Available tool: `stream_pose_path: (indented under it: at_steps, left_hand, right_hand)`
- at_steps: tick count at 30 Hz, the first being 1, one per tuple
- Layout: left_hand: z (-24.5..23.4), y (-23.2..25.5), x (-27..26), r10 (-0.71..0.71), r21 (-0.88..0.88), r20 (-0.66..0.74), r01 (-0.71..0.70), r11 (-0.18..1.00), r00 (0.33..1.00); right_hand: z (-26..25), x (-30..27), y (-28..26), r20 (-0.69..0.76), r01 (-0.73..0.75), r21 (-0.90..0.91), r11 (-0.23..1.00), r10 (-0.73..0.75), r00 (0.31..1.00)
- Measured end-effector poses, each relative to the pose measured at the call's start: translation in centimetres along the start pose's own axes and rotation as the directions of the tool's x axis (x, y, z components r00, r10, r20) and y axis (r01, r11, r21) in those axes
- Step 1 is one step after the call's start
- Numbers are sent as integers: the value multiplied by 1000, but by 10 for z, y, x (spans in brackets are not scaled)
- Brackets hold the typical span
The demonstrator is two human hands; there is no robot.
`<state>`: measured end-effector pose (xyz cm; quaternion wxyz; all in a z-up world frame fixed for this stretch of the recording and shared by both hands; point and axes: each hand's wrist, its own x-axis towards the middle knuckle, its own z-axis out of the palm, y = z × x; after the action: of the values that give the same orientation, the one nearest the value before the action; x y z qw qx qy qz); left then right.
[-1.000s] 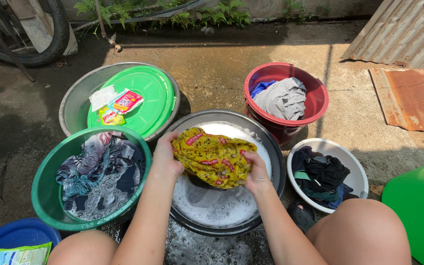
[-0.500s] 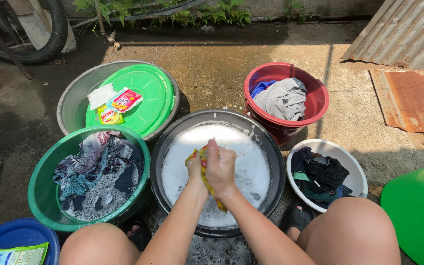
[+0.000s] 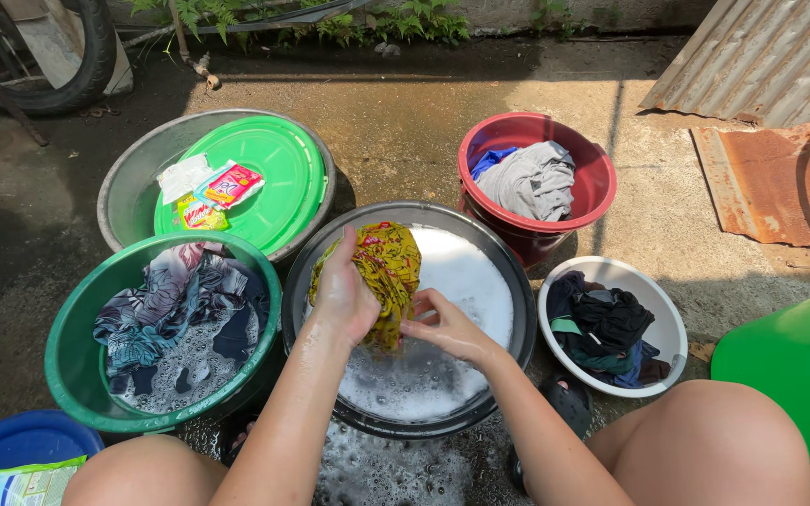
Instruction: The person washes clothes in basins of soapy water by hand, scrubbing a grey pair of pants and then a yellow patterned garment.
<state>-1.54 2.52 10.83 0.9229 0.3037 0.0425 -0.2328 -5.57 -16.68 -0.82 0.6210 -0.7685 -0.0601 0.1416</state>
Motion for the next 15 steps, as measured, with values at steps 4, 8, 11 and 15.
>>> stream_pose_path:
  at_steps: [4,8,11,15]
  left_hand:
    - [6,6,-10,29,-3,94,-29,1000,995]
    - [9,17,-16,52,-3,128,-52,999,990]
    - [2,28,-16,150,42,57,-152,987,987]
    - [-17,31,-10,206,84,-97,-198,977,974]
  right_hand:
    - [13,7,1,-137,80,-20,997,-82,987]
    - [-1,4,-16,-172,31,384,923,38,984]
    - [-19,-4,-35,-195,117,669,734,22,980]
    - [-45,-10,-46,-250,186,668,720,-19,968]
